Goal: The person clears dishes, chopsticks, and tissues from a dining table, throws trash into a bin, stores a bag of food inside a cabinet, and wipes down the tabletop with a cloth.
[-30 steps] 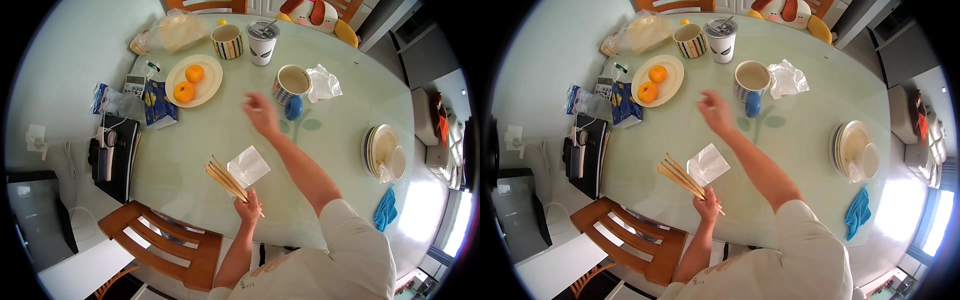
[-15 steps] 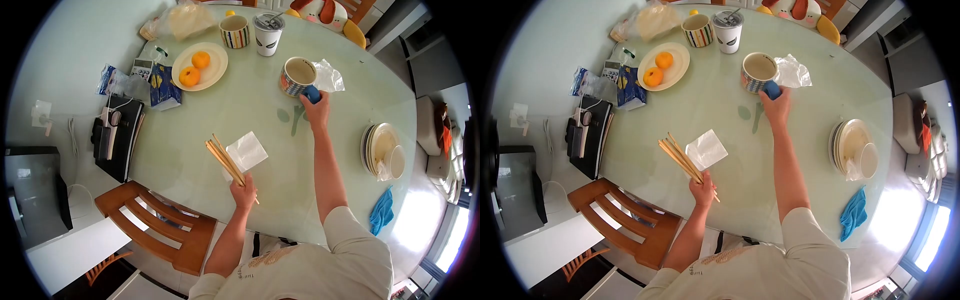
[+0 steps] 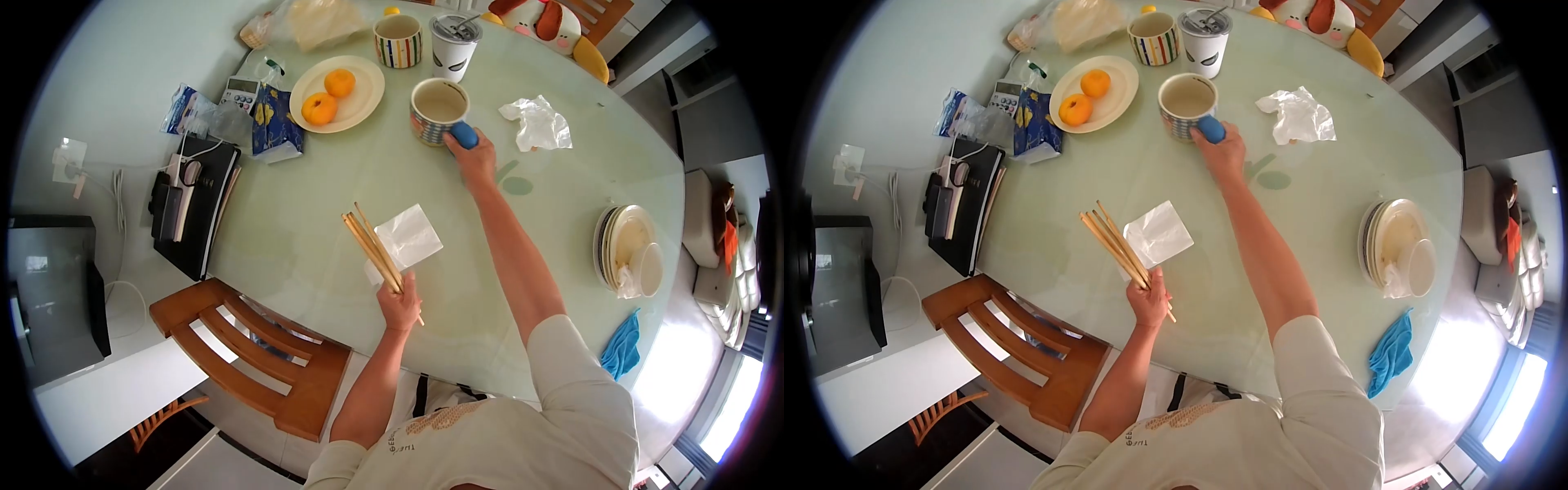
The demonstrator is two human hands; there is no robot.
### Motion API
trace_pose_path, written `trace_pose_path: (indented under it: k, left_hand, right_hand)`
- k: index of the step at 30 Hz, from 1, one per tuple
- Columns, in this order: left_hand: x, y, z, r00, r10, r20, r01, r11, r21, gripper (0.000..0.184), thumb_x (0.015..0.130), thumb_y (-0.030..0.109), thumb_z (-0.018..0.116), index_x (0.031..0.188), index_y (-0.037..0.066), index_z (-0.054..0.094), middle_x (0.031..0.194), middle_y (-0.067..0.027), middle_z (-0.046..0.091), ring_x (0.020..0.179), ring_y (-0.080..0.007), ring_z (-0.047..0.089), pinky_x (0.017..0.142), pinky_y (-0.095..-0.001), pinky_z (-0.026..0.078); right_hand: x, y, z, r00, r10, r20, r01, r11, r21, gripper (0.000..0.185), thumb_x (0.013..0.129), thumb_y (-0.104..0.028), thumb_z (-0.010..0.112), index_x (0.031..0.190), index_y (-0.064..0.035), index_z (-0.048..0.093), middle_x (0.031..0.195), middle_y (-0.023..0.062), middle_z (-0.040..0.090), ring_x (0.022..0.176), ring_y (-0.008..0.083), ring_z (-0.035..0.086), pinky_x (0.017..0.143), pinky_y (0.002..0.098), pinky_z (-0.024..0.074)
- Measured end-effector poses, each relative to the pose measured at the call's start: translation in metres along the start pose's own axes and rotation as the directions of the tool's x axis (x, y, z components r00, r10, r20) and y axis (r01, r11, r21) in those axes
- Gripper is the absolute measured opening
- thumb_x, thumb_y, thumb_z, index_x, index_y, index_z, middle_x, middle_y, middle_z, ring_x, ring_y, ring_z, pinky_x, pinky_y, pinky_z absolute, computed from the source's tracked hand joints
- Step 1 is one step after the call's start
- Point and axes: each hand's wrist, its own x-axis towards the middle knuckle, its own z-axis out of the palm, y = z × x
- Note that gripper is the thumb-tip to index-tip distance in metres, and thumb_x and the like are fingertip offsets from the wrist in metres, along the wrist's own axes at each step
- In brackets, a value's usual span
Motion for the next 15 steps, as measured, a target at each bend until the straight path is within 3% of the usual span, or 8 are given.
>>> trace_pose_path:
  k: [3, 7, 9, 12, 15]
  left_hand:
    - [0.0, 0.0, 0.0, 1.0, -0.025, -0.009, 0.025, 0.999, 0.023, 0.031, 0.088, 0.016, 0.058, 0.063, 0.003, 0.045, 0.046, -0.0001, 0.045, 0.036, -0.0089, 0.047, 0.032, -0.0252, 0.036]
    - [0.0, 0.004, 0.0, 1.0, -0.006, -0.01, 0.006, 1.0, 0.023, 0.03, 0.088, 0.017, 0.058, 0.063, 0.003, 0.047, 0.046, -0.0005, 0.046, 0.036, -0.0092, 0.047, 0.033, -0.0254, 0.037]
    - [0.0, 0.003, 0.0, 1.0, 0.02, -0.003, -0.019, 0.999, 0.039, 0.03, 0.088, 0.017, 0.058, 0.064, 0.002, 0.047, 0.046, -0.0007, 0.046, 0.036, -0.0094, 0.047, 0.033, -0.0254, 0.037]
    - [-0.001, 0.008, 0.001, 0.998, -0.059, 0.028, 0.058, 0.998, 0.031, 0.03, 0.087, 0.02, 0.059, 0.065, 0.002, 0.048, 0.046, -0.0008, 0.046, 0.036, -0.0097, 0.048, 0.033, -0.0253, 0.037]
    - [-0.002, 0.001, 0.001, 0.994, -0.099, -0.053, 0.101, 0.994, 0.031, 0.029, 0.086, 0.022, 0.061, 0.068, 0.002, 0.05, 0.048, -0.0011, 0.046, 0.037, -0.0099, 0.048, 0.033, -0.0251, 0.037]
  right_hand:
    - [0.004, -0.012, 0.02, 0.998, -0.053, 0.042, 0.054, 0.998, -0.038, 0.031, 0.071, -0.027, 0.077, 0.079, -0.0022, 0.061, 0.062, 0.0009, 0.053, 0.055, 0.0103, 0.044, 0.051, 0.0292, 0.0384]
    - [0.013, -0.018, 0.037, 0.998, -0.025, 0.059, 0.022, 0.999, 0.048, 0.032, 0.071, -0.028, 0.077, 0.079, -0.0014, 0.062, 0.063, 0.0032, 0.054, 0.056, 0.0113, 0.045, 0.053, 0.0303, 0.04]
    - [0.018, -0.02, 0.037, 0.995, -0.079, 0.061, 0.08, 0.997, -0.016, 0.038, 0.068, -0.03, 0.077, 0.084, 0.0006, 0.06, 0.069, 0.0124, 0.061, 0.062, 0.0227, 0.057, 0.059, 0.0358, 0.0453]
    - [0.014, -0.022, 0.028, 0.992, -0.061, 0.109, 0.074, 0.99, -0.123, 0.042, 0.067, -0.029, 0.078, 0.089, 0.0011, 0.06, 0.078, 0.0144, 0.062, 0.07, 0.0252, 0.058, 0.064, 0.0363, 0.0462]
    - [-0.012, 0.001, 0.005, 0.943, -0.331, 0.026, 0.332, 0.938, -0.102, 0.056, 0.065, -0.029, 0.08, 0.103, 0.0012, 0.054, 0.094, 0.0157, 0.057, 0.085, 0.0283, 0.056, 0.076, 0.0378, 0.0456]
